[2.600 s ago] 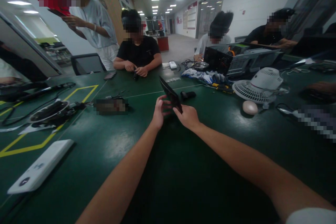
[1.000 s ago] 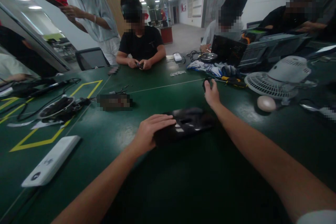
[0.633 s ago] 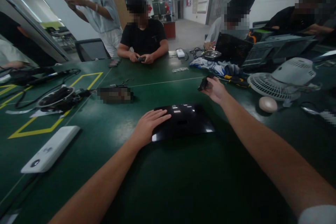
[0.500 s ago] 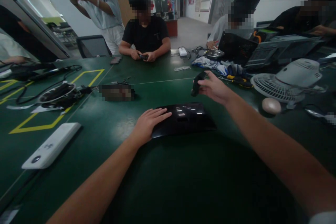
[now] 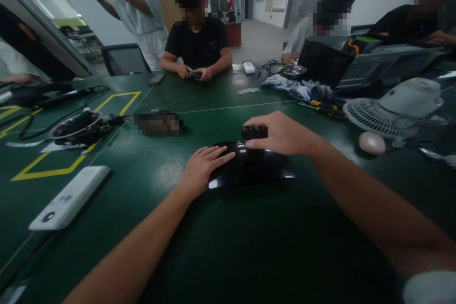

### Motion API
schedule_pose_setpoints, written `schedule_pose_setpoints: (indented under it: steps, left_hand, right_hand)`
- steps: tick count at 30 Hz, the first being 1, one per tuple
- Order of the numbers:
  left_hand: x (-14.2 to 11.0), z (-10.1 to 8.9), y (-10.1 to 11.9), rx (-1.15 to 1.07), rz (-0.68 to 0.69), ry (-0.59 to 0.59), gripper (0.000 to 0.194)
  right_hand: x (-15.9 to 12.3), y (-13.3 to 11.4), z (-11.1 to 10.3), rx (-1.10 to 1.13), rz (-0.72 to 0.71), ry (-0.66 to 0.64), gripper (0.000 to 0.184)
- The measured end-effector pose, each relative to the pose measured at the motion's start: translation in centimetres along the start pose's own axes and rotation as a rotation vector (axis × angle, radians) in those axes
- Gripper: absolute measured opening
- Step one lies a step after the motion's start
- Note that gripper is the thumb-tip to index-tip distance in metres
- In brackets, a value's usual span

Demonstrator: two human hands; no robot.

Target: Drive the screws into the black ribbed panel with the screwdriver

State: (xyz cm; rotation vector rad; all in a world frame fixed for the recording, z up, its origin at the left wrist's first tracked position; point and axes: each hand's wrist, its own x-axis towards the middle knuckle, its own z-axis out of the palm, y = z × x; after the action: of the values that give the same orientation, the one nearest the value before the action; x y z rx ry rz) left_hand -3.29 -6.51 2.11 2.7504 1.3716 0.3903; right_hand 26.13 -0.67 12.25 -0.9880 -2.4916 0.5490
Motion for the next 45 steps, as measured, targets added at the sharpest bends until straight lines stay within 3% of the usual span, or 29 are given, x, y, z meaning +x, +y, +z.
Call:
schedule_pose_setpoints:
  steps: [15, 22, 28, 36, 40, 45]
  left_hand:
    - [0.1, 0.2, 0.0, 0.068, 0.008, 0.037, 0.066]
    - [0.3, 0.0, 0.3, 0.022, -0.011, 0.059, 0.060]
    - [0.2, -0.1, 0.8, 0.042, 0.001, 0.063, 0.059]
    - [0.0, 0.0, 1.0, 0.090, 0.019, 0.047, 0.062]
    - [0.1, -0.1, 1.3, 0.088, -0.001, 0.038, 0.062]
    - [0.4, -1.6, 2.0, -0.024, -0.042, -0.011, 0.072]
  right_hand:
    - [0.0, -0.6, -0.2, -0.097, -0.044, -0.195, 0.036]
    - [-0.1, -0.9, 0.1, -0.085, -0.091, -0.283, 0.009]
    - [0.1, -0.5, 0.8, -0.111, -0.046, -0.324, 0.007]
    - [0.6, -0.1, 1.3, -0.121, -0.019, -0.355, 0.013]
    - [0.2, 0.5, 1.5, -0.024, 0.006, -0.380, 0.020]
    - [0.1, 2.1, 1.8, 0.199, 0.032, -0.120, 0.056]
